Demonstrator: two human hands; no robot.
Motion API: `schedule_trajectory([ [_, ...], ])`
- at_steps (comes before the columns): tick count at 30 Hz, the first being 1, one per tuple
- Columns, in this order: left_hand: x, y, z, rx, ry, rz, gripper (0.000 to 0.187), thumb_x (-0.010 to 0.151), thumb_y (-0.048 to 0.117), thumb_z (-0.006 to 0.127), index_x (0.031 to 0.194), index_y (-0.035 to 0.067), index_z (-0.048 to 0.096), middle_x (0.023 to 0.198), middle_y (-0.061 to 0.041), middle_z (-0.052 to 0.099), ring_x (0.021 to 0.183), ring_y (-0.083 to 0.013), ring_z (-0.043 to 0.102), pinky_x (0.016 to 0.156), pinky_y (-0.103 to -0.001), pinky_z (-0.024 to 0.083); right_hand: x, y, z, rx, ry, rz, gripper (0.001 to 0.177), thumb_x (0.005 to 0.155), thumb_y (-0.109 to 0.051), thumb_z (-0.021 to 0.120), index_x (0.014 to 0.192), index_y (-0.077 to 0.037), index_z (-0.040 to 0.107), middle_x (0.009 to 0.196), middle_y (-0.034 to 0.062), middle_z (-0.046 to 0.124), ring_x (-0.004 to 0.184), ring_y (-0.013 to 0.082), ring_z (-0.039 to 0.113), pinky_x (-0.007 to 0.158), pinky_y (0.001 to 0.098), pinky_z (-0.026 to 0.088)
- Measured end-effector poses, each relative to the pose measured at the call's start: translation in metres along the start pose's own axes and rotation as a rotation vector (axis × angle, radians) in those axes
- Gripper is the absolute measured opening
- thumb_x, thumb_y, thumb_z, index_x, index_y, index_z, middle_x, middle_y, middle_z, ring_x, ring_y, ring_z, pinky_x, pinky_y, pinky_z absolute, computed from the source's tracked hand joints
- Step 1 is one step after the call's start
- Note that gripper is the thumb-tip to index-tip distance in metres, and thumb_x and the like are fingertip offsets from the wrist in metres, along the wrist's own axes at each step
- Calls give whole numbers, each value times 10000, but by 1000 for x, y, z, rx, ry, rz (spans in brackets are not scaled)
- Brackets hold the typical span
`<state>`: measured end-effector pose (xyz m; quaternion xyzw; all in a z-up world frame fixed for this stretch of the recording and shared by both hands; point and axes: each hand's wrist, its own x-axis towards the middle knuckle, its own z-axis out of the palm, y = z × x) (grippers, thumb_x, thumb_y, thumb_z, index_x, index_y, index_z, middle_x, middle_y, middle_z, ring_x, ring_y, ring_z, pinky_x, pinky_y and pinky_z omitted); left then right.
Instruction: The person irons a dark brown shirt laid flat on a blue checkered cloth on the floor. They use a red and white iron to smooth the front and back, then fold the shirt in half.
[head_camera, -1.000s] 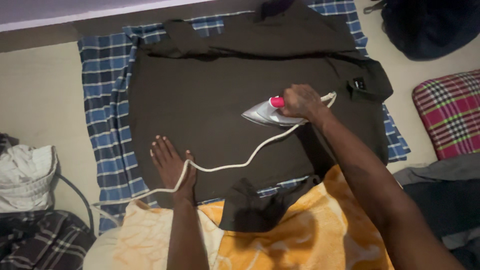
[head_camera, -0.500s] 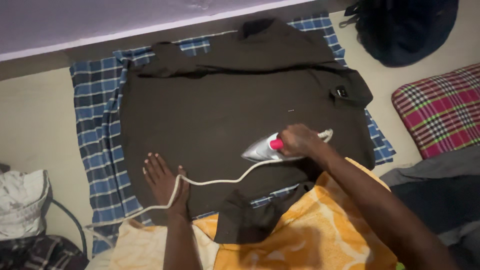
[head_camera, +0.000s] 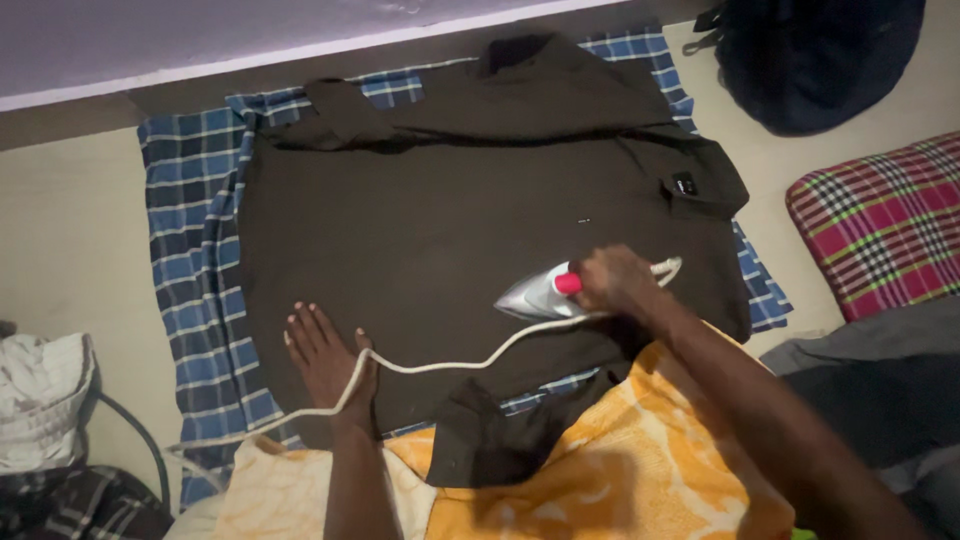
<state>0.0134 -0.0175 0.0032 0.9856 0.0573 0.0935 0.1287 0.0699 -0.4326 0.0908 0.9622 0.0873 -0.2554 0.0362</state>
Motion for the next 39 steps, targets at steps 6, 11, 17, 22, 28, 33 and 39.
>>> schedule_trajectory([
  [6,-1,5,-7,-25,15,-6,772,960,346,531,1556,-97,321,1679,-267,246,1575,-415,190,1296,-510,117,24,22,-13,-36,289,-142,340,802,-436,745,775,-101,792,670,156,725,605,311,718,652,437,598],
  [11,0,4,-4,-32,-9,-34,784,974,378,484,1579,-85,295,1690,-260,212,1581,-396,166,1298,-502,99,42,27,-24,-4,75,4,403,862,-442,711,755,-58,775,677,159,734,596,295,739,659,418,621],
  [17,1,-1,4,7,-49,-53,798,984,419,431,1594,-65,261,1704,-235,166,1585,-369,119,1290,-481,77,35,24,-27,19,407,-96,294,756,-356,766,727,-65,796,703,213,721,656,357,724,699,445,597],
  [22,2,-2,9,56,-66,-58,810,971,428,427,1594,-54,238,1709,-225,148,1594,-351,104,1290,-465,56,29,21,-32,114,112,7,332,823,-388,722,808,-59,769,728,186,746,653,341,757,690,456,619],
  [28,-1,-2,7,35,-43,-47,801,992,427,424,1597,-68,246,1707,-238,157,1595,-360,116,1299,-465,63,0,24,-23,143,197,-76,259,774,-336,742,802,-82,786,766,220,731,703,403,725,729,508,589],
  [33,-2,0,3,31,-37,-51,809,979,415,416,1612,-58,243,1723,-221,173,1614,-349,128,1321,-462,74,-14,33,-9,126,250,-101,249,761,-316,750,779,-71,790,767,237,725,748,411,718,770,509,580],
  [39,1,0,4,27,-32,-39,814,969,407,426,1604,-68,241,1705,-242,168,1590,-347,126,1298,-477,82,-9,43,15,89,397,-113,304,718,-352,787,822,-67,791,791,222,729,771,377,724,775,484,575],
])
